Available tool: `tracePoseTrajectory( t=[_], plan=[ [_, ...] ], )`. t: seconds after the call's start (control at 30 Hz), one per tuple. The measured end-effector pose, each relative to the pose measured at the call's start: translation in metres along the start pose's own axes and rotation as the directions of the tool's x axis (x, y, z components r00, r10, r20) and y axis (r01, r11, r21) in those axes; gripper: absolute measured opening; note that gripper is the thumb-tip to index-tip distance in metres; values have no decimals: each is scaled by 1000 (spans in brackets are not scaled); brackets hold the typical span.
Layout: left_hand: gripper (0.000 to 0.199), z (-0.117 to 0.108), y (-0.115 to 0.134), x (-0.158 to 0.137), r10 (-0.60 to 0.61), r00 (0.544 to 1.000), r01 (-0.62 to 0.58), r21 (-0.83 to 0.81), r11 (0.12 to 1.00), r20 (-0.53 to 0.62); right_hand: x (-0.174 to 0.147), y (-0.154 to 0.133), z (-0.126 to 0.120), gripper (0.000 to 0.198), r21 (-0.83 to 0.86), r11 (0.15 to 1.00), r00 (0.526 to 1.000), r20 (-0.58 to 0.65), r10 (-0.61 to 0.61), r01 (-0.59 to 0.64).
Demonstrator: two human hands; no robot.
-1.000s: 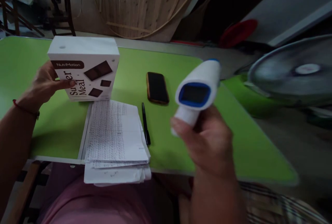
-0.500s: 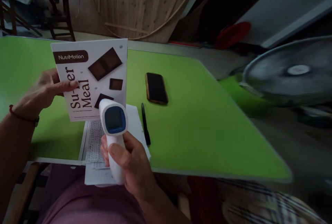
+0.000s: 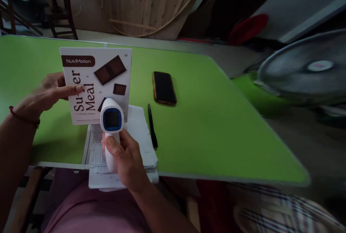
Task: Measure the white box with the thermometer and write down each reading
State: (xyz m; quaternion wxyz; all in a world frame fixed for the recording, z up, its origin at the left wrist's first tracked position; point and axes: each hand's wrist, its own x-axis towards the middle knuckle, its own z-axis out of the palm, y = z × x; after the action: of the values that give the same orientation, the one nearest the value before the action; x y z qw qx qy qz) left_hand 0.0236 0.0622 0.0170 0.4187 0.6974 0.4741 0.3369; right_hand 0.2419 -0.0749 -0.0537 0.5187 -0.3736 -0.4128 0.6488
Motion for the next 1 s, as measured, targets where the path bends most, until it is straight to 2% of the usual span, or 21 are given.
tracePoseTrajectory(
  t=[0.2, 0.73, 0.9, 1.0],
  plan=[
    [51, -3, -4, 1, 21, 1000, -21, 20, 1000, 20, 2, 1, 4, 35, 50, 999, 1000, 0, -16, 16],
    [44, -2, -3, -1, 68, 994, -64, -48, 997, 80, 2, 5, 10, 36, 38, 999, 999, -26, -23, 24],
    [47, -3, -2, -1, 40, 999, -39, -8, 999, 26, 0, 5, 10, 34, 21, 1000, 1000, 16, -17, 17],
    [48, -2, 0, -2, 50, 999, -49, -83, 995, 20, -4, -3, 4, 31, -41, 999, 1000, -6, -22, 22]
  ],
)
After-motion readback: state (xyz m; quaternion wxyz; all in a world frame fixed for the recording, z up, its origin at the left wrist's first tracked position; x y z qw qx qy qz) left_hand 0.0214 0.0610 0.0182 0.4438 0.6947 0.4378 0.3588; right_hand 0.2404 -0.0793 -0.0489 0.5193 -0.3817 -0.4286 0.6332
